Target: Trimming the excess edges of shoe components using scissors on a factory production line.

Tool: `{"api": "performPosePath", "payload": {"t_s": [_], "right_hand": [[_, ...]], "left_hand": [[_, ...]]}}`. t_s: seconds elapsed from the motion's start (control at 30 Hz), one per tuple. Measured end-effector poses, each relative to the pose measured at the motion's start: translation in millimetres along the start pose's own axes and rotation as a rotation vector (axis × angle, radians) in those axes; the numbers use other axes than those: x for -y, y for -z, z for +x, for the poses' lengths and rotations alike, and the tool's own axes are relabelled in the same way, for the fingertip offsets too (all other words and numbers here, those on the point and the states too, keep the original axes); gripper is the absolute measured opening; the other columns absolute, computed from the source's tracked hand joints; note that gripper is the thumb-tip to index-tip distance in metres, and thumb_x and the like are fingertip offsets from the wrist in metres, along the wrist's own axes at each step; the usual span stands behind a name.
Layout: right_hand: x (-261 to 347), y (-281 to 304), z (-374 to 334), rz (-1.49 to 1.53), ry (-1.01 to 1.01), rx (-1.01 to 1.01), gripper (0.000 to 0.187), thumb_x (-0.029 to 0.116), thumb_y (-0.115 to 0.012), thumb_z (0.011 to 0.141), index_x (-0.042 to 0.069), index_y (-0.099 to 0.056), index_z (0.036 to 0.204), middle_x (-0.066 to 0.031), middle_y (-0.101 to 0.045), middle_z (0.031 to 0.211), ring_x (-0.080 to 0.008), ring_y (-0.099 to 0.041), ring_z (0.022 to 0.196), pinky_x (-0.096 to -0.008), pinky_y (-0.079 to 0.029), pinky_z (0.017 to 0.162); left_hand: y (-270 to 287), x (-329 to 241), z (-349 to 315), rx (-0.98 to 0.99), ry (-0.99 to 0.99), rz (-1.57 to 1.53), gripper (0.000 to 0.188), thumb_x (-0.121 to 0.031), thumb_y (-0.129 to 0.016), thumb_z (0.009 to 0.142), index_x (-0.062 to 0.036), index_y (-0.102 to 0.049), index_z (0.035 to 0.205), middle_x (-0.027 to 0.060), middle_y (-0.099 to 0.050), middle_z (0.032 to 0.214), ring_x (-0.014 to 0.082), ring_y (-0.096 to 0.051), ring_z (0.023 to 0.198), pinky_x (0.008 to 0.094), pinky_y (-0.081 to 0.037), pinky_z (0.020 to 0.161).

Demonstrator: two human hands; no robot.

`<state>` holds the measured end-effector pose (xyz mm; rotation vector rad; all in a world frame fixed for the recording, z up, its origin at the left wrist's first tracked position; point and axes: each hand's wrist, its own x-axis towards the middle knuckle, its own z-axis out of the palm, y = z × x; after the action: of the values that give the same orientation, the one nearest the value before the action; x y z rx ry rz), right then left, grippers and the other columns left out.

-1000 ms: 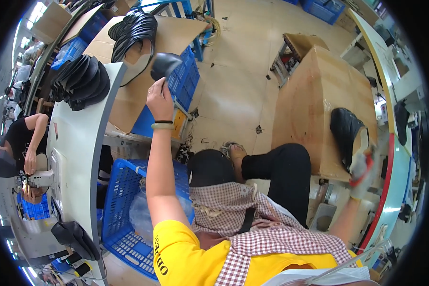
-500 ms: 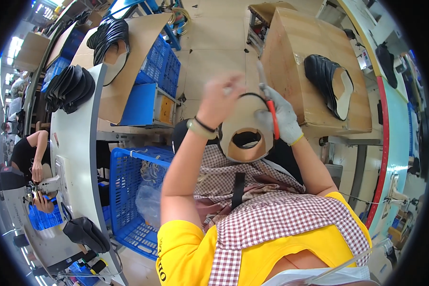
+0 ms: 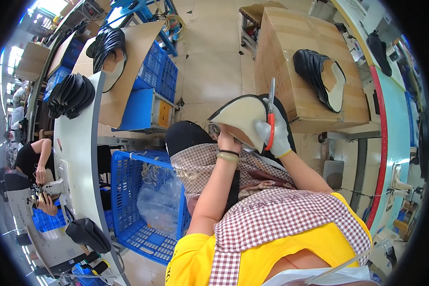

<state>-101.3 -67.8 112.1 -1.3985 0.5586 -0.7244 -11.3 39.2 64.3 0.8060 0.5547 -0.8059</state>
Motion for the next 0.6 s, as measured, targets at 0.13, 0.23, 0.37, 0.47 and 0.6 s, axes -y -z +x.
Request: {"api": "performPosePath", "payload": {"t_s": [0.13, 0.23, 0.37, 0.47, 0.6], "right_hand": [[-17, 30, 40, -0.079, 0.053, -0.208, 0.053, -0.006, -0.059, 0.073, -0.001, -0.049, 0.125, -0.0062, -0.06, 0.104, -0.014, -0.059, 0.089, -0.0263, -0.05, 0.077], [2, 42, 79, -0.04, -0.06, -0.321, 0.052, -0.001, -0.063, 0.071, -0.001, -0.051, 0.122, -0.0085, -0.06, 0.107, -0.0152, -0.06, 0.09, -0.027, -0.05, 0.079], [-24, 73, 88, -0.235, 0.032, -0.351, 0.056, 0.0, -0.066, 0.07, -0.001, -0.05, 0.123, -0.0093, -0.061, 0.108, -0.0165, -0.061, 0.091, -0.0274, -0.05, 0.079], [-5, 61, 85, -0.149, -0.104, -0.258, 0.057, 0.0, -0.067, 0.069, -0.001, -0.05, 0.124, -0.0098, -0.061, 0.108, -0.0177, -0.061, 0.092, -0.0274, -0.05, 0.079], [-18, 92, 78, -0.259, -0.261, -0.28, 0.056, 0.006, -0.068, 0.07, -0.001, -0.051, 0.124, -0.0114, -0.062, 0.107, -0.0174, -0.06, 0.093, -0.0265, -0.049, 0.081]], "left_hand": [[-8, 11, 3, 0.189, 0.182, -0.177, 0.043, -0.048, -0.037, 0.098, -0.012, -0.056, 0.112, 0.005, -0.063, 0.103, 0.0243, -0.06, 0.095, 0.0439, -0.046, 0.088], [29, -3, 13, 1.006, 0.269, -0.37, 0.034, -0.041, -0.038, 0.099, -0.0166, -0.06, 0.089, -0.0016, -0.05, 0.064, 0.016, -0.051, 0.069, 0.041, -0.048, 0.084], [3, -14, -9, 0.683, 0.389, -0.144, 0.035, -0.04, -0.044, 0.097, -0.0154, -0.057, 0.077, -0.0025, -0.041, 0.057, 0.0128, -0.042, 0.055, 0.0348, -0.046, 0.074], [50, -15, 4, 0.079, -0.316, 0.441, 0.022, -0.027, -0.051, 0.095, -0.0072, -0.06, 0.09, -0.0008, -0.053, 0.069, 0.0079, -0.05, 0.06, 0.0276, -0.045, 0.062], [25, -14, -44, 0.324, -0.501, 0.913, 0.019, -0.013, -0.061, 0.089, -0.0003, -0.061, 0.103, 0.0061, -0.06, 0.081, 0.0087, -0.052, 0.067, 0.0243, -0.045, 0.061]]}}
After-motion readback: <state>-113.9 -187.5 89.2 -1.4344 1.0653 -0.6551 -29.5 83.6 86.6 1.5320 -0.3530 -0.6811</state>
